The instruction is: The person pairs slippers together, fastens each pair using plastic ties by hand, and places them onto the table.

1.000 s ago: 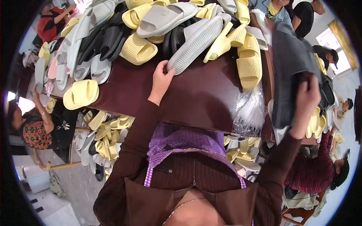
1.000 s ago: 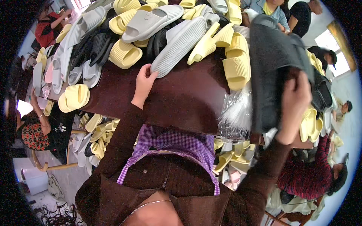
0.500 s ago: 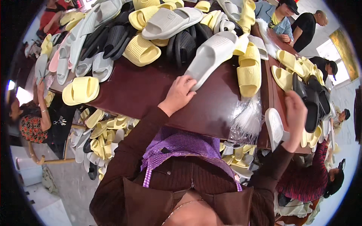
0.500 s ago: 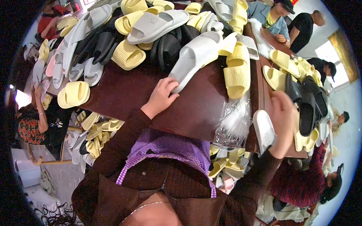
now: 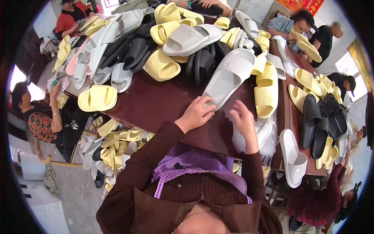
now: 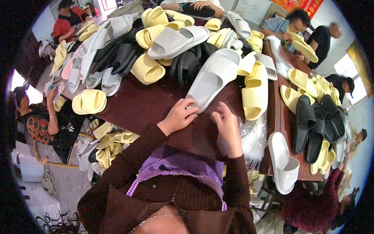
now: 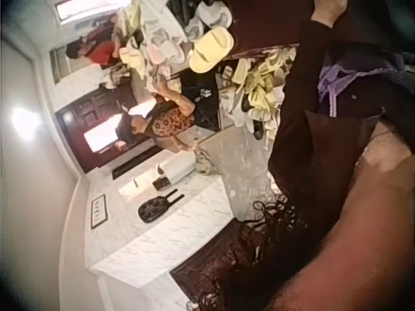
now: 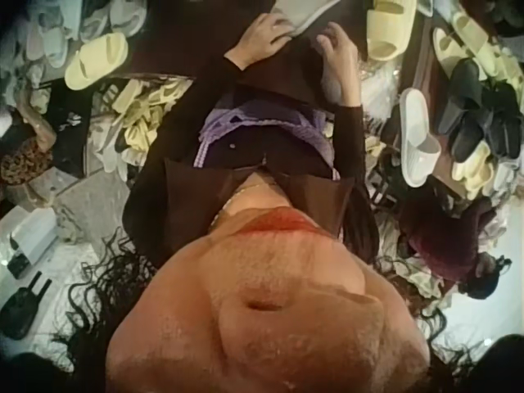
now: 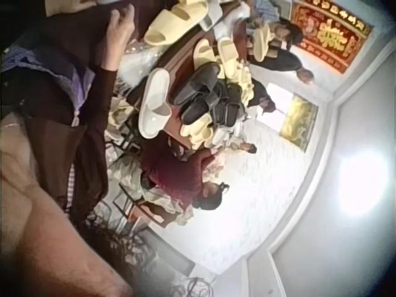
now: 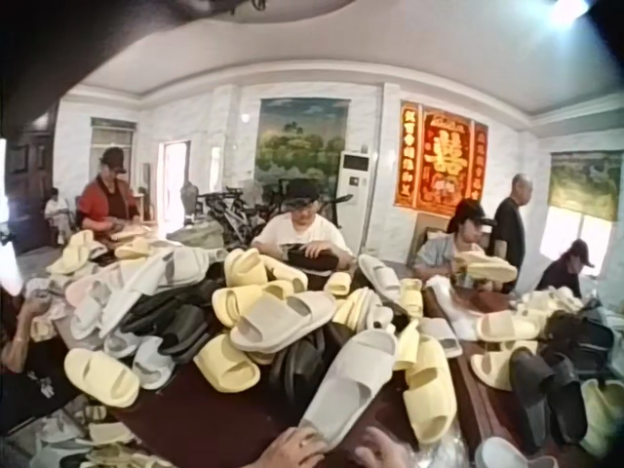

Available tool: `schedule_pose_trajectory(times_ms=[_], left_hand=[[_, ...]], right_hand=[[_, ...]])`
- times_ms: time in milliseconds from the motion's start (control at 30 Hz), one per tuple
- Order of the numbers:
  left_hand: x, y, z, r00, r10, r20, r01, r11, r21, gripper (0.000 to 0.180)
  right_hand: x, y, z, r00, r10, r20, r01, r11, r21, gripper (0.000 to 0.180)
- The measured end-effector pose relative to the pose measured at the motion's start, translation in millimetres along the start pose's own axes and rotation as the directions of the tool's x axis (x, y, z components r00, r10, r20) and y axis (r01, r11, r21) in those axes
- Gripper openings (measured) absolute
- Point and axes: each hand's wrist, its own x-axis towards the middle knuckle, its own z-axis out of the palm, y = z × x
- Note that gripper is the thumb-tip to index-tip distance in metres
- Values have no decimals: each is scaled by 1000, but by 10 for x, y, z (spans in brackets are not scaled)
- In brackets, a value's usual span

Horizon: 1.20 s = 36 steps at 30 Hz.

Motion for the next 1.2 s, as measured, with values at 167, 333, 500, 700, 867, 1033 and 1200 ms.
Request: schedule_pose_trajectory(times_ms=[167,333,500,700,867,1033,1200], left_hand=[[0,17,8,997,62,35,-59,995,-79,22],[1,-35,-33,980,-105,-170,64,972,-227,15],[-117,-276,-161,771,-590,-239,415,750,-515,24],[-214,-43,-388,678,-733,-59,415,447,-792,50],[-350,23,-386,688,-722,-78,414,478,-775,55],[-387,-68,-273,741,-668,-65,428,545,-721,57],[-361,-156,-241,792,-579,-193,401,731,-552,57]], right_hand=[[404,-22,214,989,149,14,-147,957,249,34],[443,-126,321,949,292,117,-314,906,283,28],[71,-278,517,961,131,245,-231,865,445,28],[-204,-431,573,908,149,391,-321,848,422,30],[-358,-512,518,918,107,381,-253,899,357,31],[-509,-530,165,989,30,146,-43,995,87,28],[-772,-534,-637,949,-30,-313,-61,959,-276,21]])
